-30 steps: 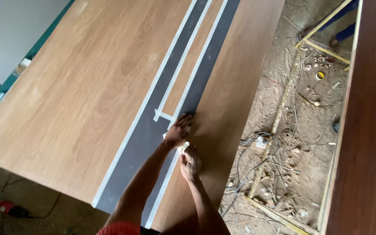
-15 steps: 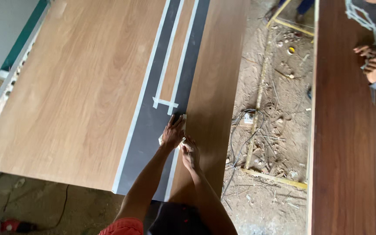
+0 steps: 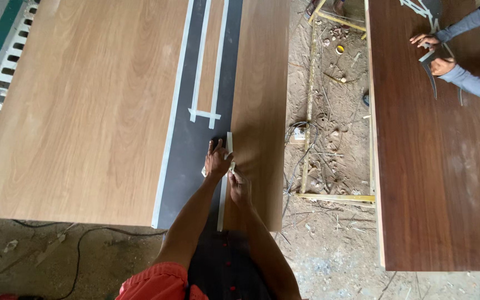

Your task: The person peels white masking tape strips off a large wood panel that has a dark band across its middle, pulling each strip up by hand and gathering the discarded tape into a cloth. They then run their hands along the panel and continue lifting the remaining tape strips toward the panel's edge.

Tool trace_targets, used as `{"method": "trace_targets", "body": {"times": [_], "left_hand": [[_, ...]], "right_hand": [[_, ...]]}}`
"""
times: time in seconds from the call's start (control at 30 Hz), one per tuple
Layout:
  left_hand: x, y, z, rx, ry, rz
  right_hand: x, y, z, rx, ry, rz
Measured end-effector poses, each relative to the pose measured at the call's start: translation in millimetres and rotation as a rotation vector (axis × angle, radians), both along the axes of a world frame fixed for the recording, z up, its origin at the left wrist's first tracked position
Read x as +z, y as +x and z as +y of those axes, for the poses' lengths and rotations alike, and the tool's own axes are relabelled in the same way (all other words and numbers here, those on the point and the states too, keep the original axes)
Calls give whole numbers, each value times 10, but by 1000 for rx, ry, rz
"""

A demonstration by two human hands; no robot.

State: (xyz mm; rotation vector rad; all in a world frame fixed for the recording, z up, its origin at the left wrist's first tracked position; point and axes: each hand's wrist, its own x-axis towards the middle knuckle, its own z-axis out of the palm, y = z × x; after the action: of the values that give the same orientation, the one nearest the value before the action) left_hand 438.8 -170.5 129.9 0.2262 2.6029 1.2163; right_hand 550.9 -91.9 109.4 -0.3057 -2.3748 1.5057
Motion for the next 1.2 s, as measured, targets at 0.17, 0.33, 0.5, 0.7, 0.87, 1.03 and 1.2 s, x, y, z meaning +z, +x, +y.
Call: {"method": "trace_targets", "body": {"times": [0.17, 0.33, 0.5, 0.7, 0.87, 1.03, 1.2], "left_hand": [[-9, 62, -24, 15, 19, 58], [-33, 151, 10, 85, 12, 87], [-67, 230, -20, 198, 87, 67], [-151, 359, -65, 328, 136, -48], [-165, 565, -71, 387, 178, -66], [-212, 734, -70, 361, 233, -100], [-308, 983, -206, 341, 190, -272]], "right_hand": [[109, 69, -9, 70, 189, 17], [-3, 227, 175, 232, 451, -73], [-94, 116, 399, 90, 500, 6], [64, -770, 486, 332, 620, -154], [159, -1126, 511, 486, 690, -158], [103, -1004, 501, 435, 736, -8], [43, -733, 366, 392, 639, 39]]}}
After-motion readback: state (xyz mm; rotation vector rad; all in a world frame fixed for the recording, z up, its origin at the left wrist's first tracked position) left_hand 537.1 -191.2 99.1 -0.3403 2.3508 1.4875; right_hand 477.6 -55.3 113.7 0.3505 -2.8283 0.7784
